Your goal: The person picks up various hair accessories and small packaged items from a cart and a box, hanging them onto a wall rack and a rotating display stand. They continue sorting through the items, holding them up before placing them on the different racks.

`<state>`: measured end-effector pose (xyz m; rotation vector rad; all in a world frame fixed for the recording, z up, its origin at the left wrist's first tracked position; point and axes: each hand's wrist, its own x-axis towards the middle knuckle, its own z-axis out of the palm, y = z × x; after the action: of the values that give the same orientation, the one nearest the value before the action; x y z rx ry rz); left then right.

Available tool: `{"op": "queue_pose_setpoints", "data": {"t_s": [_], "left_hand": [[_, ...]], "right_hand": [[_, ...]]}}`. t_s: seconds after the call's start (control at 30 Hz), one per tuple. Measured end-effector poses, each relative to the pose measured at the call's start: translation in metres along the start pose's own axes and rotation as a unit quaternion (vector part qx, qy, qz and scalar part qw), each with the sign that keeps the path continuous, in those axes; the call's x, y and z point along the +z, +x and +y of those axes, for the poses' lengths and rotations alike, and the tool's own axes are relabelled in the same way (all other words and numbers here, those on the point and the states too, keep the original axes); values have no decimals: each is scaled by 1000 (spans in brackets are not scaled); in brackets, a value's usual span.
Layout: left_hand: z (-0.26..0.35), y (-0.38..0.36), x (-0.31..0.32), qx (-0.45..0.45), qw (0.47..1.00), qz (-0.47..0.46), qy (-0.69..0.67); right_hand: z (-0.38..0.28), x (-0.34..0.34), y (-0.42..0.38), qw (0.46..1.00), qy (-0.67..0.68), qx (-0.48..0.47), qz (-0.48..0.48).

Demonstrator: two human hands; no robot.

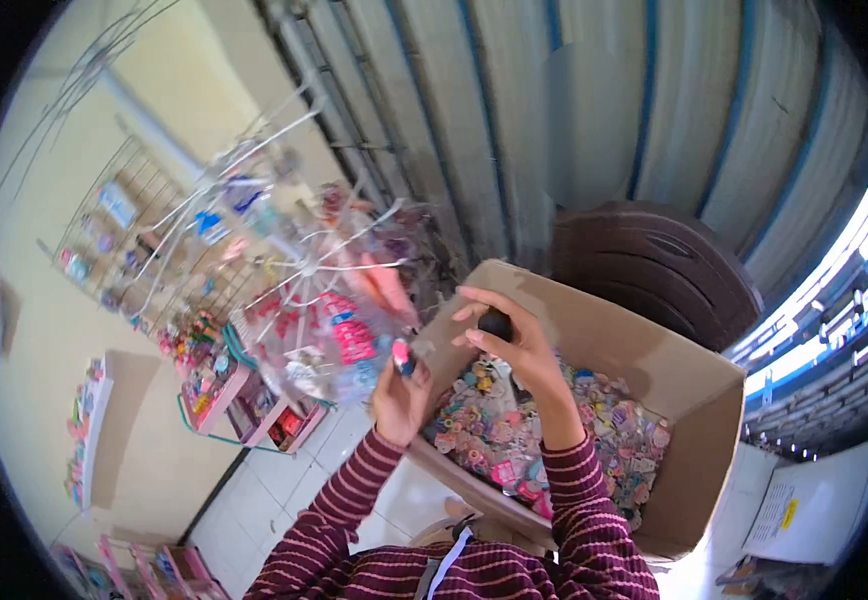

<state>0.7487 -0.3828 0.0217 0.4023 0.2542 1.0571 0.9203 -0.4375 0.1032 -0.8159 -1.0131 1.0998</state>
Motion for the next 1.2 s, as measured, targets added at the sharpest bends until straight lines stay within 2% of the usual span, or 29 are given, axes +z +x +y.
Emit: {"op": "queue_pose_setpoints", "data": {"t_s": [0.07,0.2,0.27,0.3,0.33,0.4,0.47,0.53,0.63,0.77,0.87,1.0,1.07,1.13,1.2], "left_hand": [[31,-35,-9,8,998,-7,-64],[93,-103,-47,90,986,0,-141],[121,-136,-68,145,980,72,-116],[133,-151,-85,182,979,67,-60],[147,-163,-93,199,975,74,-62],[171,-186,-108,237,954,173,59],[194,-203,-125,257,947,175,73],[216,-212,-130,274,923,210,169],[239,-222,-141,291,905,242,191],[259,-228,-163,280,895,269,221],[270,-226,-179,298,887,298,190],[298,-217,-209,300,873,317,216],[318,-208,-222,291,846,370,250],[348,-196,-237,283,852,362,250],[377,-179,-242,275,820,393,313]], "right_hand": [[-10,40,8,995,-29,-68,-59],[-9,127,21,981,-19,-31,-193],[4,176,29,969,-29,-18,-244],[11,201,32,965,-18,-11,-263],[18,225,35,960,-7,-4,-280],[33,267,40,943,-3,8,-333],[40,304,40,931,-30,39,-361],[64,329,44,917,-26,57,-393],[114,358,50,907,124,138,-379],[168,386,67,896,171,198,-359],[204,405,89,891,191,233,-340],[254,434,132,908,162,198,-332],[275,454,157,925,137,170,-311],[292,476,184,929,139,168,-300],[312,494,211,933,109,159,-302]]}}
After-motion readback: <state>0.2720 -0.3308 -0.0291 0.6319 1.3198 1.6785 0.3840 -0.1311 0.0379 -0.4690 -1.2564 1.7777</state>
